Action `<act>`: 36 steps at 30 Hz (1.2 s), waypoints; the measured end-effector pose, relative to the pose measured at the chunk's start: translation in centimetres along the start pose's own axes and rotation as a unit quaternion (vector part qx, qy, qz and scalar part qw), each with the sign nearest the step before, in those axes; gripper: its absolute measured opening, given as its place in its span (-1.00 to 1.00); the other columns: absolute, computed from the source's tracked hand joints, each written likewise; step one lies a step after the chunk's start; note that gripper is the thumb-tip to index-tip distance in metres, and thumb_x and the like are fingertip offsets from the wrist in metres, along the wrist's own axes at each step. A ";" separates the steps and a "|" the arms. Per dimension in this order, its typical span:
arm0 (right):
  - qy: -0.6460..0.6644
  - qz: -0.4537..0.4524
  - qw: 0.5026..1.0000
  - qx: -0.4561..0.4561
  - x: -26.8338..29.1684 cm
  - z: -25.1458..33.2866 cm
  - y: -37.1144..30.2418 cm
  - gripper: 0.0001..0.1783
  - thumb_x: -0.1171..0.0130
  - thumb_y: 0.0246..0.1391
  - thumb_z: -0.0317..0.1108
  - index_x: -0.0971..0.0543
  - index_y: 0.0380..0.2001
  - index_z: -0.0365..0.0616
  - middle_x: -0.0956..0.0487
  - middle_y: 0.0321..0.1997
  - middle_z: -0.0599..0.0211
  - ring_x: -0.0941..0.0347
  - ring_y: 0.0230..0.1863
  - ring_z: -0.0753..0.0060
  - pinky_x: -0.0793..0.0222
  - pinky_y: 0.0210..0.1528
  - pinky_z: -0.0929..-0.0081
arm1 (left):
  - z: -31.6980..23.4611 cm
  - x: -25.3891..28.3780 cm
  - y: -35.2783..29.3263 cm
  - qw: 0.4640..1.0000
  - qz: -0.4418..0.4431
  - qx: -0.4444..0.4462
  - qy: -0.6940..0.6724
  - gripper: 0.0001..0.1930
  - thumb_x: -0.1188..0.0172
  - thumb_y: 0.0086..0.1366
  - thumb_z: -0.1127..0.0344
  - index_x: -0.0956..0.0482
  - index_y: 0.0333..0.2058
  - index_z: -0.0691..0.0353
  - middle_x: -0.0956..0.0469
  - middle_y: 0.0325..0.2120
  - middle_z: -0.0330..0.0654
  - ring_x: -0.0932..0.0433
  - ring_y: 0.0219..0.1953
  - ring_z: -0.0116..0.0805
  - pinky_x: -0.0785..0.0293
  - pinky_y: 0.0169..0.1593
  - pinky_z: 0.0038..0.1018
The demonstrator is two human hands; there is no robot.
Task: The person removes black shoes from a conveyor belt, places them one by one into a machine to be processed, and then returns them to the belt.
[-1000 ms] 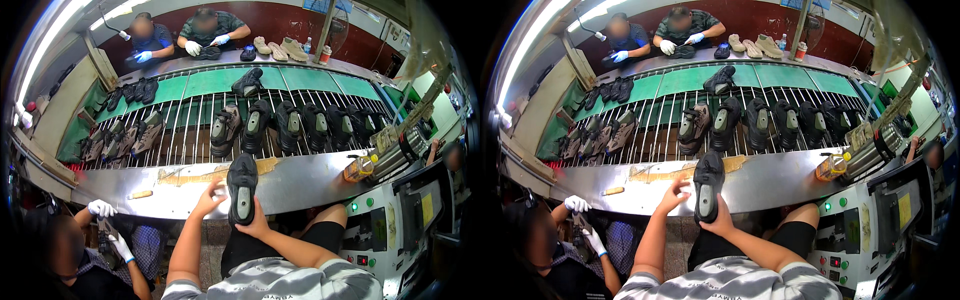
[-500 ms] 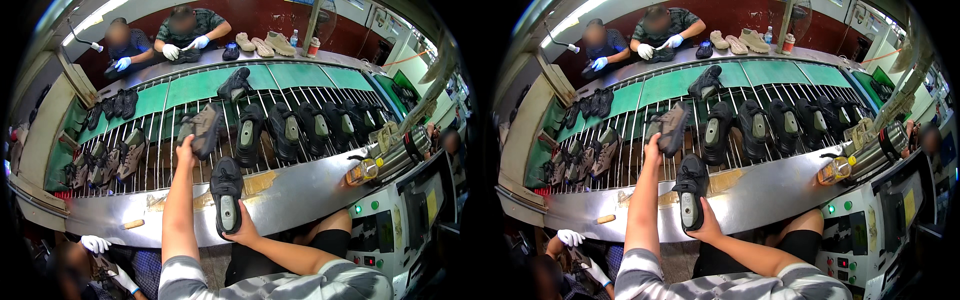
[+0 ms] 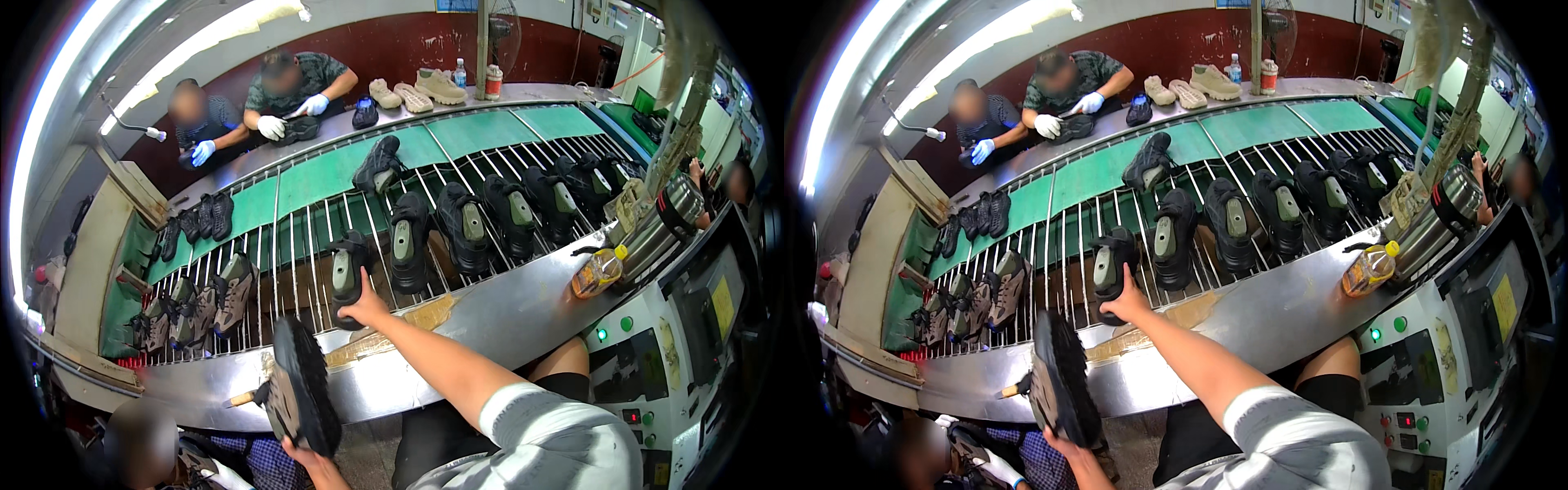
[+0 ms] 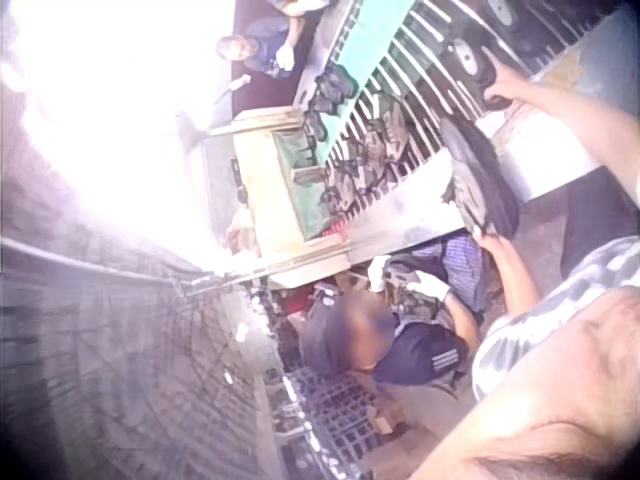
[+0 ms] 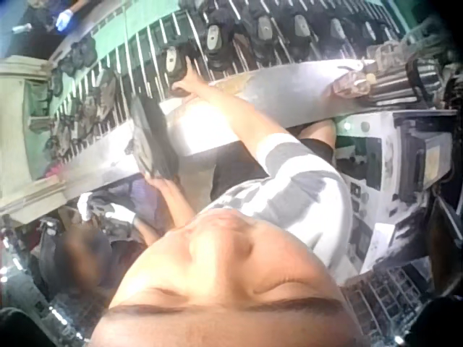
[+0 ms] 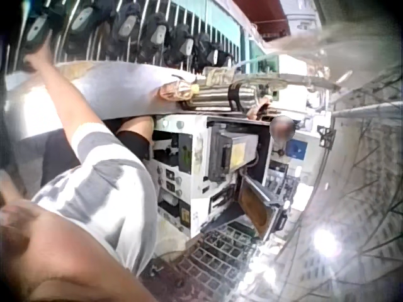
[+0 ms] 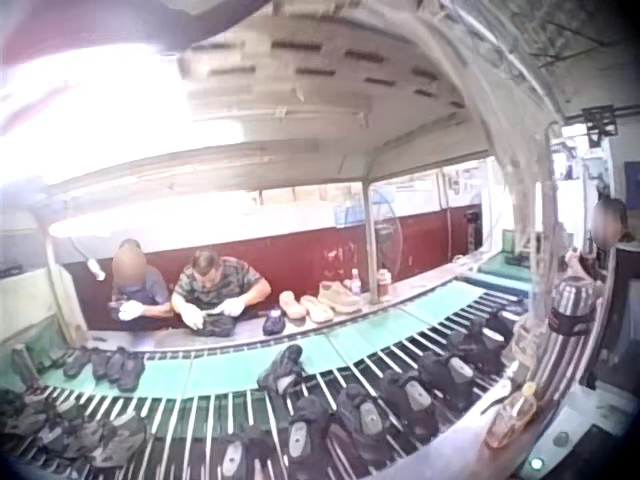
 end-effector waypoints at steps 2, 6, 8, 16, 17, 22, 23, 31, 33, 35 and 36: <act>-0.100 0.048 0.991 -0.069 0.9 1.8 0.6 0.47 -0.46 -0.42 -0.08 0.36 0.42 0.03 -0.42 0.19 -0.15 -0.41 0.16 -0.11 -0.30 0.20 0.24 | -0.3 -0.8 -4.8 0.999 0.009 0.043 -0.026 -0.18 -0.11 0.11 -0.10 -0.21 0.25 0.31 -0.36 0.17 0.05 -0.39 0.14 0.06 -0.29 0.27 -0.13; -0.155 0.052 0.982 -0.094 2.4 1.9 -0.8 0.17 -0.37 -0.30 -0.11 0.00 0.40 0.01 -0.48 0.13 -0.01 -0.45 0.10 -0.01 -0.39 0.13 0.20 | 0.7 -0.5 -10.4 0.996 -0.002 0.071 -0.048 -0.17 -0.16 0.01 0.03 -0.21 0.25 0.31 -0.36 0.16 0.07 -0.39 0.13 0.10 -0.33 0.24 -0.09; 0.050 0.035 0.998 0.017 3.7 -1.5 -4.0 -0.15 -0.24 -0.02 -0.15 -0.15 0.33 -0.03 -0.52 0.09 0.14 -0.49 0.03 0.13 -0.41 0.07 0.20 | 2.2 -3.9 -10.8 0.991 0.053 0.116 -0.036 -0.18 -0.17 0.01 0.07 -0.21 0.26 0.31 -0.35 0.18 0.06 -0.38 0.14 0.08 -0.32 0.23 -0.09; 0.633 0.193 0.746 0.069 23.0 0.0 -35.5 0.01 -0.14 0.09 0.16 0.14 0.44 0.18 -0.25 0.34 0.25 -0.17 0.33 0.24 0.01 0.33 0.11 | 12.5 -17.3 -13.2 0.927 0.276 0.240 0.083 -0.12 -0.28 0.01 0.02 -0.18 0.28 0.24 -0.30 0.23 -0.03 -0.34 0.21 0.01 -0.26 0.28 -0.12; 0.576 0.102 0.802 0.123 25.1 1.9 -38.2 0.12 -0.29 0.02 -0.02 0.24 0.45 0.20 -0.15 0.40 0.26 -0.10 0.37 0.24 0.08 0.38 0.16 | 14.4 -19.1 -14.2 0.914 0.294 0.266 0.084 -0.11 -0.29 -0.01 0.02 -0.18 0.28 0.24 -0.29 0.24 -0.04 -0.31 0.24 -0.01 -0.23 0.30 -0.13; 0.431 -0.318 0.834 0.136 35.6 -1.4 -47.9 0.17 -0.35 -0.17 -0.44 0.19 0.40 -0.05 -0.21 0.30 0.27 -0.20 0.26 0.26 -0.09 0.31 0.25 | 26.4 -28.4 -23.7 0.764 0.470 0.428 0.111 -0.01 -0.37 -0.09 0.04 -0.12 0.31 0.24 -0.22 0.28 -0.06 -0.21 0.31 -0.03 -0.11 0.35 -0.15; 0.488 -0.338 0.799 0.095 37.8 -2.1 -51.0 0.08 -0.31 -0.18 -0.48 0.06 0.38 -0.07 -0.27 0.26 0.27 -0.23 0.24 0.25 -0.14 0.28 0.24 | 28.9 -28.7 -25.6 0.736 0.489 0.448 0.133 0.01 -0.40 -0.11 0.04 -0.12 0.30 0.24 -0.22 0.28 -0.05 -0.20 0.31 -0.04 -0.11 0.35 -0.14; 0.279 -0.696 0.651 0.114 55.1 -3.9 -79.7 -0.08 -0.21 -0.36 -0.39 -0.26 0.24 -0.19 -0.49 0.04 0.14 -0.48 -0.02 0.18 -0.47 0.02 0.35 | 41.5 -26.1 -40.6 0.472 0.680 0.508 0.239 -0.76 -0.13 0.32 0.46 -0.52 -0.05 0.37 -0.60 -0.28 -0.15 -0.57 -0.18 -0.35 -0.47 0.02 -0.41; 0.044 -0.773 0.629 0.077 60.5 -1.8 -83.3 0.08 -0.32 -0.35 -0.29 -0.13 0.35 -0.16 -0.42 0.15 0.13 -0.46 0.03 0.21 -0.42 0.05 0.40 | 44.1 -22.4 -40.1 0.473 0.661 0.492 0.311 -0.82 -0.09 0.33 0.46 -0.56 -0.13 0.34 -0.61 -0.32 -0.12 -0.58 -0.22 -0.33 -0.51 -0.05 -0.39; -0.090 -0.790 0.606 0.013 66.8 -2.4 -86.5 0.12 -0.39 -0.39 -0.22 -0.15 0.35 -0.12 -0.45 0.17 0.06 -0.47 0.07 0.13 -0.39 0.09 0.39 | 46.5 -19.4 -38.6 0.483 0.631 0.494 0.353 -0.83 -0.10 0.34 0.45 -0.56 -0.13 0.33 -0.60 -0.33 -0.17 -0.57 -0.25 -0.40 -0.50 -0.07 -0.47; -0.157 -0.798 0.575 -0.087 69.8 -2.5 -88.5 0.12 -0.39 -0.40 -0.16 -0.18 0.34 -0.12 -0.46 0.16 0.01 -0.46 0.09 0.08 -0.37 0.11 0.36 | 47.2 -19.3 -38.4 0.491 0.619 0.505 0.348 -0.84 -0.10 0.34 0.44 -0.56 -0.14 0.32 -0.60 -0.33 -0.17 -0.57 -0.25 -0.40 -0.50 -0.07 -0.48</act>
Point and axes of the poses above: each hand's wrist, its own y-axis towards the middle knuckle, its own x-axis out of the back of the hand, z = x × y, the point moved 1 cm from there along y, towards the middle knuckle
